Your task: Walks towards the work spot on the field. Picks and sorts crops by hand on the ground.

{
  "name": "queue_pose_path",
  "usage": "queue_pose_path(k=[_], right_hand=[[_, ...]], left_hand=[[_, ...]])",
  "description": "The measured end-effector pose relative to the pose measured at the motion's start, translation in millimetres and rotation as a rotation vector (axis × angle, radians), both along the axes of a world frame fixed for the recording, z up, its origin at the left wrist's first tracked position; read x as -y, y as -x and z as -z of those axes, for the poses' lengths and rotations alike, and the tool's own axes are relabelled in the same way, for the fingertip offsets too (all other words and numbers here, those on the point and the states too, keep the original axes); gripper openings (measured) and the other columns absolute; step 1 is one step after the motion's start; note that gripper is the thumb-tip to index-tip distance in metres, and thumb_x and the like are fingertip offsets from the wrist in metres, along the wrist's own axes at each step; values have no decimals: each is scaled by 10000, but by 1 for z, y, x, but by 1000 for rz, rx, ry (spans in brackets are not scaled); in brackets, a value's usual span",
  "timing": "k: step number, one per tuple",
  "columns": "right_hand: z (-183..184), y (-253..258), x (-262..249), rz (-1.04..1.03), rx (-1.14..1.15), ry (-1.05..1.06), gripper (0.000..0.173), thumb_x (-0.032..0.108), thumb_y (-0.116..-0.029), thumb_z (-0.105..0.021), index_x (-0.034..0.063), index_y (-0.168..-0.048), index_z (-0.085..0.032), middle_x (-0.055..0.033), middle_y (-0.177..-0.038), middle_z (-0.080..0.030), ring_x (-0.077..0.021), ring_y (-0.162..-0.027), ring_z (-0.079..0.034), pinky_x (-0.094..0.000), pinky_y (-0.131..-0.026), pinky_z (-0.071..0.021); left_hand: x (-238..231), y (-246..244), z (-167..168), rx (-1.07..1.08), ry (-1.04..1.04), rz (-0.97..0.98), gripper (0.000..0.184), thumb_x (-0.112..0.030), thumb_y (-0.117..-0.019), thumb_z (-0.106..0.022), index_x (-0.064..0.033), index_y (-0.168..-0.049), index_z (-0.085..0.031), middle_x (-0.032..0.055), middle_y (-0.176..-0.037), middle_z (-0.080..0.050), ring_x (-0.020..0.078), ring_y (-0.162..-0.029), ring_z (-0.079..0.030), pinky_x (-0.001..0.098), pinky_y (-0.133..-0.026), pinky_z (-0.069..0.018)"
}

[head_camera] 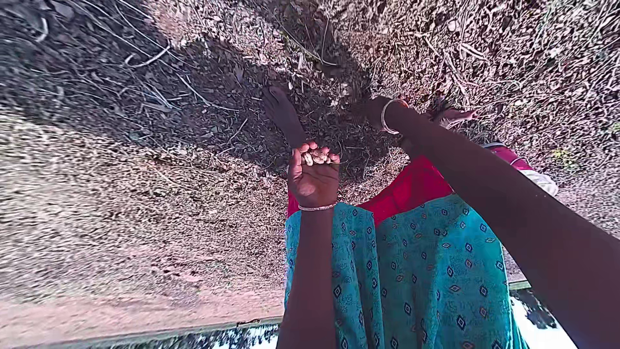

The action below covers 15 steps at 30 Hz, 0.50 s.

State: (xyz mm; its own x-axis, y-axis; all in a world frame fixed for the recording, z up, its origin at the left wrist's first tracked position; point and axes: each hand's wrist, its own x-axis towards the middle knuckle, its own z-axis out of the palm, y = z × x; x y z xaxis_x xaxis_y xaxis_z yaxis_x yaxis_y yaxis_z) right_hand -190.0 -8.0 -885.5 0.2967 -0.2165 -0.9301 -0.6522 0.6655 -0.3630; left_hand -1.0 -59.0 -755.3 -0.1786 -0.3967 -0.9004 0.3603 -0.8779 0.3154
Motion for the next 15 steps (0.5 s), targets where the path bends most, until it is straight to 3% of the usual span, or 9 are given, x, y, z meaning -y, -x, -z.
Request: queue_pose_path(k=[1, 2, 4, 6, 7, 9, 11, 13, 15], right_hand=[[5, 0, -9, 46, -23, 13, 565, -30, -966, -562, 136, -1505, -518, -296, -1380, -589, -525, -1272, -557, -702, -1026, -433], [9, 5, -18, 185, -103, 12, 556, -29, -992, -495, 135, -1524, -497, -292, -1393, -588, -522, -1280, -560, -695, -1040, -433], [14, 20, -28, 586, -371, 13, 538, 82, -1084, -389, 187, -1611, -357, -276, -1369, -619, -485, -1259, -599, -640, -1050, -451], [16, 28, -23, 894, -632, -50, 584, 147, -1097, -398, 265, -1648, -244, -239, -1302, -670, -432, -1185, -656, -589, -994, -494], [19, 26, -18, 953, -697, -93, 620, 152, -1088, -413, 287, -1656, -206, -214, -1290, -682, -403, -1176, -666, -568, -981, -508], [22, 7, -13, 828, -633, -143, 720, 120, -1049, -476, 293, -1665, -146, -211, -1303, -675, -403, -1197, -656, -578, -982, -510], [17, -23, -11, 454, -328, -133, 704, 110, -1043, -517, 227, -1654, -189, -276, -1356, -618, -484, -1250, -600, -666, -1003, -472], [8, -52, -14, 74, -46, -101, 596, 102, -1000, -606, 175, -1565, -431, -323, -1348, -595, -553, -1246, -558, -762, -975, -418], [11, -71, -34, -116, 34, -111, 369, 105, -967, -648, 61, -1333, -642, -305, -1271, -633, -528, -1192, -588, -754, -952, -427]], left_hand=[[1, 1, 0, 2, -3, -18, 524, -347, -1097, -221, -189, -873, -668, -6, -859, -700, 162, -807, -698, 357, -747, -598], [1, 2, 0, 2, 5, -19, 523, -342, -1096, -223, -189, -870, -670, -8, -859, -702, 161, -808, -699, 355, -746, -598], [1, 1, 1, -1, 35, 10, 517, -338, -1098, -211, -203, -888, -664, -23, -874, -690, 149, -816, -691, 340, -754, -594], [0, 2, 1, 18, 41, 12, 512, -334, -1094, -224, -210, -877, -671, -28, -861, -694, 148, -799, -690, 340, -741, -592], [0, 2, 0, 23, 42, 28, 516, -335, -1096, -211, -217, -885, -667, -34, -866, -689, 141, -800, -685, 332, -745, -589], [0, 1, -2, 22, 34, 51, 534, -350, -1102, -177, -220, -903, -656, -37, -886, -685, 131, -808, -681, 325, -760, -589], [1, -1, -1, 18, 28, 35, 537, -361, -1100, -176, -215, -901, -653, -33, -890, -682, 137, -816, -681, 333, -767, -588], [3, 0, 0, 26, 26, 5, 540, -364, -1101, -190, -201, -898, -664, -22, -881, -687, 145, -808, -685, 338, -764, -589], [5, -1, 0, 19, 29, 1, 526, -355, -1102, -196, -182, -917, -657, -8, -894, -672, 154, -814, -674, 342, -778, -583]])
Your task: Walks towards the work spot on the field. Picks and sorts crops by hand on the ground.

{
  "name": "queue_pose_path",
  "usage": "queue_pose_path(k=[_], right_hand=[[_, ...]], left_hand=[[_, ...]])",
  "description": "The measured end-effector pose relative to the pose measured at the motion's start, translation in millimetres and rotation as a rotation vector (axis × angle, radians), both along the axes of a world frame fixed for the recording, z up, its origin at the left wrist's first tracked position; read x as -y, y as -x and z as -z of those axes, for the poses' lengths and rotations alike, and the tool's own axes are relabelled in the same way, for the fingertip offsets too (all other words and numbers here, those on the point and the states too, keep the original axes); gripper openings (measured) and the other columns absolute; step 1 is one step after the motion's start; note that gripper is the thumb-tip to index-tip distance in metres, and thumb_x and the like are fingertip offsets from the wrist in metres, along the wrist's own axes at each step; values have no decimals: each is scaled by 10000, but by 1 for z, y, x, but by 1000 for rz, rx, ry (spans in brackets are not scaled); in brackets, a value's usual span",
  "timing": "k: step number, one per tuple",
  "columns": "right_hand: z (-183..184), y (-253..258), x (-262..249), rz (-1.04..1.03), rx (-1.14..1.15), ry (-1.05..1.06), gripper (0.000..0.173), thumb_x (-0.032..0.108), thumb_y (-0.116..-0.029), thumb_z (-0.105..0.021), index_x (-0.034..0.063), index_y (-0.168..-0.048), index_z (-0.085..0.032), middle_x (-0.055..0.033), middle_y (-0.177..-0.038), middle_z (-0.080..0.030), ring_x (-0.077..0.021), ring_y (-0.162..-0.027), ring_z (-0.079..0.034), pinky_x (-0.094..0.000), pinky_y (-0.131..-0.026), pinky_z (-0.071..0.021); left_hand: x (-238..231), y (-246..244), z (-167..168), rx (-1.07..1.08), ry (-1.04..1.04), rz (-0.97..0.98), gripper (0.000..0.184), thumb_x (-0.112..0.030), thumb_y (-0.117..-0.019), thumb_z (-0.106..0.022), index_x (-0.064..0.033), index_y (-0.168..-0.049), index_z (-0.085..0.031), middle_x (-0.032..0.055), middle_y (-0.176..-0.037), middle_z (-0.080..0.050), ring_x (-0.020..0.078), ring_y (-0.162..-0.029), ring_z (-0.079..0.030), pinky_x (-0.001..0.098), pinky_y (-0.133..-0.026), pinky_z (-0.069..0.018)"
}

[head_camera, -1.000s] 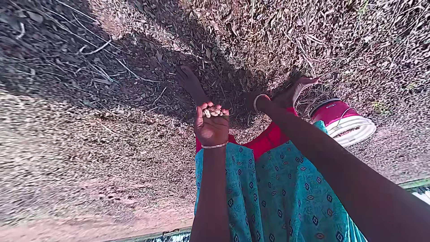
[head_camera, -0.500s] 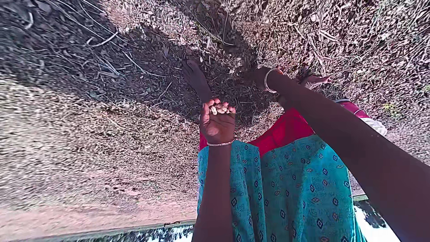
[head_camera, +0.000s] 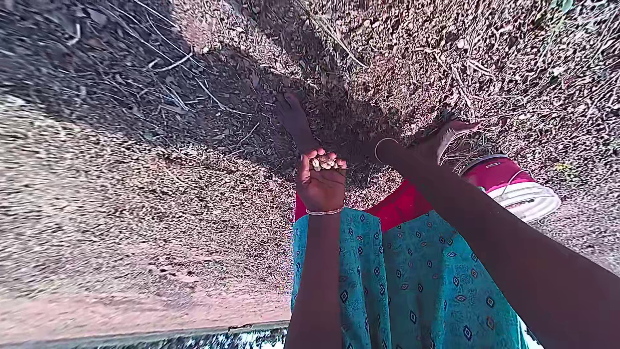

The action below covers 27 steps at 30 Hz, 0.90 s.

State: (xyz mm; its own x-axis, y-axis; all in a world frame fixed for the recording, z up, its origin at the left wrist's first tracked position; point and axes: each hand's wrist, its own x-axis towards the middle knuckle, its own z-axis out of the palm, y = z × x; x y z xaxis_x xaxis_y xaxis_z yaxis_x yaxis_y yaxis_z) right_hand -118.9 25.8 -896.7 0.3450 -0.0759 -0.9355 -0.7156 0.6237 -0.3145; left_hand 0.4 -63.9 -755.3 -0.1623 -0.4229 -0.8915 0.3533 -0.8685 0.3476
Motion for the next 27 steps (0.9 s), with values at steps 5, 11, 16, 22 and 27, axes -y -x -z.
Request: queue_pose_path(k=[5, 11, 16, 22, 27], right_hand=[[11, 63, -36, 802, -496, 32, 398, 96, -1073, -423, 90, -1443, -570, -258, -1338, -641, -449, -1265, -601, -635, -1058, -446], [31, 104, 15, 1695, -473, -187, 445, 437, -1111, -373, 126, -874, -586, 72, -559, -354, -51, -425, -303, -228, -425, -324], [30, 84, 70, 1139, -366, -54, 296, 268, -1114, -437, 50, -1120, -637, -44, -897, -582, -118, -725, -545, -286, -664, -475], [9, 65, 58, 352, -127, 79, 289, 78, -1044, -535, -97, -1263, -610, -298, -1273, -610, -427, -1169, -605, -579, -983, -475], [-42, 32, 20, 104, -187, -196, 403, 249, -995, -616, -53, -1263, -622, -303, -1315, -603, -479, -1251, -569, -697, -962, -454]], left_hand=[[-3, 0, 0, -1, -2, 14, 504, -342, -1100, -204, -191, -929, -653, -9, -906, -675, 153, -823, -678, 347, -776, -586], [-11, -3, 1, -27, -25, -19, 538, -357, -1105, -197, -212, -894, -670, -28, -891, -694, 144, -832, -690, 349, -775, -594], [-12, -4, 2, -47, -10, -23, 526, -352, -1103, -212, -212, -921, -685, -33, -902, -699, 141, -846, -694, 347, -786, -593], [-11, -3, 1, -22, -15, -19, 534, -347, -1100, -190, -199, -915, -668, -16, -885, -686, 151, -824, -683, 351, -780, -586], [-7, -1, 0, 7, -54, -46, 531, -368, -1104, -206, -197, -902, -666, -21, -874, -690, 152, -814, -687, 351, -775, -589]])
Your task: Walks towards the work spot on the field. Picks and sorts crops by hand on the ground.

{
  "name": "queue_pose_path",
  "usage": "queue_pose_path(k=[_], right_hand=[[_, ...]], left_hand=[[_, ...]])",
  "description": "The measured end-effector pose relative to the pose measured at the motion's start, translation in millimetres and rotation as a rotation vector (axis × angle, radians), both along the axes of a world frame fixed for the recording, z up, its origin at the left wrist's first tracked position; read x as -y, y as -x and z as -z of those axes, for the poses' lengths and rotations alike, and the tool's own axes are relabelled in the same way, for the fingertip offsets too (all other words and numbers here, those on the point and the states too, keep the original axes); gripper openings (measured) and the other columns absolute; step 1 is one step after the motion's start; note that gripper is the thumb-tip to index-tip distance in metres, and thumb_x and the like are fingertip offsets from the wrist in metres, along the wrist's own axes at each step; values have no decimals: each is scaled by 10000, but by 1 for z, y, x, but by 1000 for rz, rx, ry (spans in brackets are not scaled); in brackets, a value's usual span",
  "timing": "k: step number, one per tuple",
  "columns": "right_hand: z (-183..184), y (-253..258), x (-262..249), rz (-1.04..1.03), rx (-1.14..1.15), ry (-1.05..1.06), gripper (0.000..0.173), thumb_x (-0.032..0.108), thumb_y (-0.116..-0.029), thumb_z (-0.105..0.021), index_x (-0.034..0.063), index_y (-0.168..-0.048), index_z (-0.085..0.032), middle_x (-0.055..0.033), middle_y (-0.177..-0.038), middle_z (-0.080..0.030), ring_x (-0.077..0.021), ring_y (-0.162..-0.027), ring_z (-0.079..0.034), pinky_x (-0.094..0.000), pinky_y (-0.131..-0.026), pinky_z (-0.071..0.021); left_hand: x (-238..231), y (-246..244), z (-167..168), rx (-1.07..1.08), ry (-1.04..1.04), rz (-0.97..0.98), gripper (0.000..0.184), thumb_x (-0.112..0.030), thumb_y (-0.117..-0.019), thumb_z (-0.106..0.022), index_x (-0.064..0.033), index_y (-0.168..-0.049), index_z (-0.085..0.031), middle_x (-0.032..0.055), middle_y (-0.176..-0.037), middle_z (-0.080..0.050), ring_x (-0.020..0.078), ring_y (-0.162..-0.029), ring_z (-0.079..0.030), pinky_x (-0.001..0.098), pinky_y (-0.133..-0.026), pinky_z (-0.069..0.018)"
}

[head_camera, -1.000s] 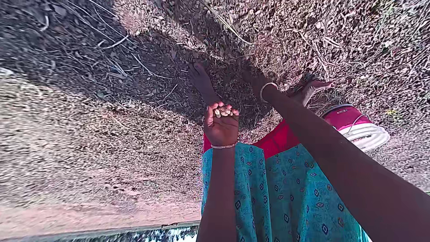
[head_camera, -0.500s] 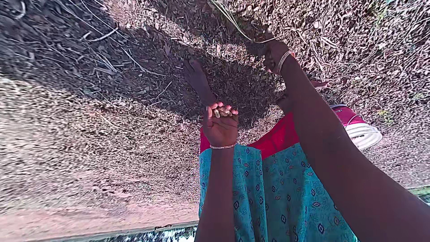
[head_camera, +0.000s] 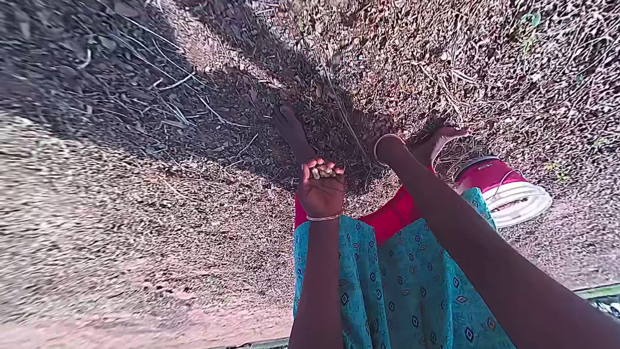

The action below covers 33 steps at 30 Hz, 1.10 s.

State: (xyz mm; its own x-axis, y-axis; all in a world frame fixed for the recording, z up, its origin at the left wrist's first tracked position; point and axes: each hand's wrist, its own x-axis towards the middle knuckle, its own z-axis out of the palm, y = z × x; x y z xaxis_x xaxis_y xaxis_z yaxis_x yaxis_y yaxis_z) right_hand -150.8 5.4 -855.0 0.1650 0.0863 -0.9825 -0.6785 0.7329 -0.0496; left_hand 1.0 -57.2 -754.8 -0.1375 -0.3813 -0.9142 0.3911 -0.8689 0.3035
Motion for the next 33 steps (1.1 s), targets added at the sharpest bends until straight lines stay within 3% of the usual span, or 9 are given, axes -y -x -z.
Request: queue_pose_path(k=[8, 15, 17, 18, 19, 24, 27, 30, 33], right_hand=[[33, 82, 23, 615, -521, 251, 388, 329, -1073, -476, 76, -1319, -638, -222, -1294, -665, -407, -1233, -628, -635, -990, -490], [58, 137, 82, 407, -430, 263, 490, 283, -1045, -514, -70, -1382, -557, -292, -1447, -537, -421, -1381, -502, -628, -1112, -383], [49, 141, 64, 643, -422, 346, 346, 262, -1065, -516, -29, -1164, -675, -190, -1055, -688, -265, -973, -678, -449, -861, -539], [46, 135, 49, 962, -404, 382, 228, 213, -1059, -487, 58, -961, -623, -43, -681, -519, -124, -566, -511, -270, -534, -441], [40, 129, 40, 1332, -287, 325, 248, 187, -1061, -399, 131, -862, -537, 53, -543, -389, -56, -419, -362, -207, -415, -327], [-18, 101, 4, 1685, 44, 312, 455, 293, -1113, -167, 169, -1020, -594, 46, -873, -668, -79, -771, -650, -258, -676, -550], [-77, 75, 4, 1688, 291, 570, 486, 481, -1068, -304, 213, -943, -690, 63, -865, -735, -51, -758, -695, -220, -646, -584], [-150, 44, 23, 1520, 345, 877, 503, 637, -1025, -412, 262, -956, -740, 108, -927, -748, -53, -862, -710, -269, -791, -610], [-196, 21, 38, 1212, 284, 1273, 448, 536, -1075, -420, 204, -957, -696, 64, -990, -710, -51, -1021, -661, -285, -931, -546]], left_hand=[[-10, 6, 3, -29, 0, 46, 455, -340, -1088, -286, -191, -908, -677, -12, -861, -691, 157, -796, -693, 351, -751, -593], [-10, 2, 3, 8, 11, 68, 520, -345, -1100, -214, -201, -901, -672, -27, -844, -695, 139, -788, -695, 327, -747, -594], [-13, 5, 2, 33, -14, 67, 528, -380, -1105, -197, -196, -913, -654, -27, -852, -682, 138, -783, -688, 324, -734, -591], [-15, 9, 2, 45, -40, 55, 531, -385, -1105, -192, -205, -909, -651, -36, -854, -686, 129, -783, -691, 317, -730, -594], [-15, 11, 1, 60, -63, 32, 527, -362, -1102, -194, -199, -898, -652, -33, -845, -688, 130, -774, -691, 316, -725, -593], [-6, 24, -2, 112, -103, 4, 390, -195, -1115, -233, -108, -1015, -600, 12, -832, -686, 140, -747, -694, 287, -691, -593], [-4, 28, -13, 77, -75, 106, 385, -163, -1102, -234, -118, -957, -588, -15, -801, -683, 120, -752, -694, 284, -724, -594], [4, 37, -39, -78, -116, 51, 476, -218, -1103, -201, -107, -950, -637, 22, -875, -720, 150, -818, -713, 310, -759, -602], [29, 61, -86, -102, -215, 9, 546, -353, -1124, -166, -136, -948, -635, -5, -812, -716, 93, -707, -692, 250, -668, -589]])
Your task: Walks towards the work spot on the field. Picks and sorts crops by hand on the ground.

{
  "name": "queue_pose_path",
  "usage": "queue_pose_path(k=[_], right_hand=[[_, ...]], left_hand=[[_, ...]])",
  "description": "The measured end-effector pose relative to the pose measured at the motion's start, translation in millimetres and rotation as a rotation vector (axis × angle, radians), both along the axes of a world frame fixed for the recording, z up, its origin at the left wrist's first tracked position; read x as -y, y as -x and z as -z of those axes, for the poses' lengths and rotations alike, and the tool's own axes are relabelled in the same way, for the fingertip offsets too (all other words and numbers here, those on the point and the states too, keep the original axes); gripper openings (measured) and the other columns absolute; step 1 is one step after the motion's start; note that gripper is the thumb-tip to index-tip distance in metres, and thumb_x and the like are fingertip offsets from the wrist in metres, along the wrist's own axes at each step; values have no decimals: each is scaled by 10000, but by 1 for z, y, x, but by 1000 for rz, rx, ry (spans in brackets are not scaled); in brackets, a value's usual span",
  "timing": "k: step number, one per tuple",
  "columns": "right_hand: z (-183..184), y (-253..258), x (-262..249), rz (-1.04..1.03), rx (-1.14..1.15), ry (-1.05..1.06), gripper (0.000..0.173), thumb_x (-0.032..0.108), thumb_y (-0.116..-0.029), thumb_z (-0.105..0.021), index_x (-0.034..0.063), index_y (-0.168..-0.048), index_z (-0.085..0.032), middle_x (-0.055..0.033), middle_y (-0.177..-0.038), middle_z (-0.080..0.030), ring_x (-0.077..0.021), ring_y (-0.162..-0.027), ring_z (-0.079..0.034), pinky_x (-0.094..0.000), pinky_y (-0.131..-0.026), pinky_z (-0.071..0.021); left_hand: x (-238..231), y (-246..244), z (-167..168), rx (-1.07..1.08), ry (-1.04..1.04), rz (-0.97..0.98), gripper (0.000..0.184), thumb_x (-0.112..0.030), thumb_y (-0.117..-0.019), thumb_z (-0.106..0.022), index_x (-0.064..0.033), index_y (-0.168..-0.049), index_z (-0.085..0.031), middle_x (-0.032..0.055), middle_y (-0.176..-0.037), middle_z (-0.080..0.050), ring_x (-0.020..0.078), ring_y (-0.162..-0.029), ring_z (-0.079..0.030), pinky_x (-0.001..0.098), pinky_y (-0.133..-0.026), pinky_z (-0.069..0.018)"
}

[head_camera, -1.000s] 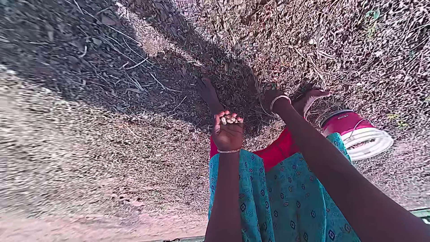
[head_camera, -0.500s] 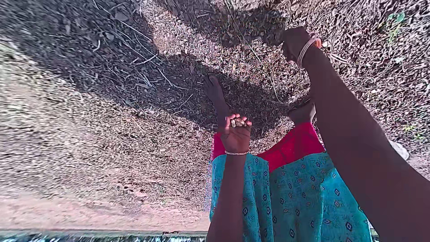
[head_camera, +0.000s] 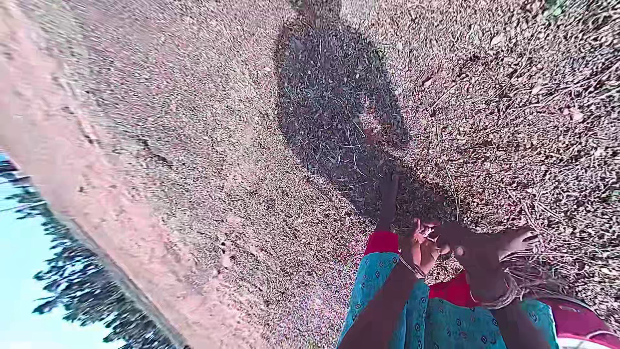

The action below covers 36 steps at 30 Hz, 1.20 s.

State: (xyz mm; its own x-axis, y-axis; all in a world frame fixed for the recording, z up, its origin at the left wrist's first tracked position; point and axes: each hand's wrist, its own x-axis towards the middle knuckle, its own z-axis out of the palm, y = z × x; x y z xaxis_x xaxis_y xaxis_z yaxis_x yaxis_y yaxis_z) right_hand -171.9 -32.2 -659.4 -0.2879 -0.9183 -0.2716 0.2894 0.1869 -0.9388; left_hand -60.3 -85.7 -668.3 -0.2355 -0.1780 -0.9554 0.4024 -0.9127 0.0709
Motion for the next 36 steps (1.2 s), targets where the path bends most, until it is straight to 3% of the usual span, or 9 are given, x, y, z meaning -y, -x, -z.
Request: queue_pose_path(k=[4, 7, 9, 11, 15, 19, 27, 32, 36], right_hand=[[-42, -3, 19, 3, -359, 139, 499, 515, -1078, -424, 103, -894, -637, -65, -926, -685, -145, -1025, -664, -349, -983, -530], [-79, 12, 18, 164, -414, 98, 431, 472, -1102, -386, 131, -953, -603, -13, -973, -665, -66, -1032, -645, -281, -967, -523], [-98, 28, 22, 234, -405, -35, 369, 446, -1103, -417, 133, -1088, -612, 74, -954, -669, 47, -917, -640, -183, -837, -550], [-113, 50, 27, 188, -381, -237, 334, 263, -1034, -550, -32, -1174, -619, -9, -810, -672, -29, -685, -639, -242, -635, -565], [-152, 119, 46, -294, -366, -607, 555, 85, -978, -615, -35, -1495, -452, -232, -1307, -647, -333, -1037, -707, -494, -906, -574], [-175, 170, 68, -551, -512, -704, 417, 83, -1017, -587, -39, -1414, -549, -243, -1256, -673, -356, -1093, -695, -480, -964, -554], [-101, 167, 202, -905, -588, -1063, 457, 138, -1051, -574, -10, -1475, -486, -266, -1272, -658, -410, -1137, -663, -555, -1006, -494], [-47, 103, 326, -756, -626, -889, 392, 138, -1065, -536, -42, -1414, -548, -272, -1260, -667, -384, -1159, -665, -524, -1028, -496], [-6, 88, 407, -710, -568, -801, 320, 107, -1075, -509, -42, -1347, -587, -250, -1176, -689, -329, -1026, -709, -502, -972, -544]], left_hand=[[26, 19, -38, -202, 180, -8, 581, -295, -1103, -151, -150, -979, -700, -33, -843, -743, 42, -714, -695, 197, -639, -571], [40, 43, -67, -251, 162, 41, 622, -330, -1110, -154, -198, -746, -641, -94, -619, -612, -8, -531, -581, 154, -510, -494], [44, 52, -80, -328, 93, -29, 634, -424, -1100, -263, -218, -595, -587, -98, -522, -520, 10, -452, -512, 178, -465, -458], [41, 59, -97, -279, -10, -90, 652, -473, -1083, -316, -223, -508, -496, -96, -455, -438, 15, -365, -436, 176, -369, -381], [34, 81, -126, -223, 50, -86, 682, -422, -1109, -135, -230, -519, -419, -90, -447, -424, 25, -349, -391, 181, -349, -327], [58, 109, -134, -142, 70, -70, 619, -338, -1129, -196, -210, -560, -404, -83, -455, -421, 38, -364, -400, 187, -382, -357], [154, 55, -86, -95, 11, 549, 335, -174, -1094, -452, -6, -831, -573, -21, -605, -506, 83, -527, -537, 239, -561, -507], [215, 0, -93, 129, 61, 318, 425, -167, -1090, -412, -50, -706, -550, -29, -564, -519, 85, -509, -545, 251, -541, -506], [240, -4, -92, 143, -122, 247, 412, -214, -1114, -418, 28, -834, -600, 42, -668, -584, 149, -610, -626, 331, -646, -583]])
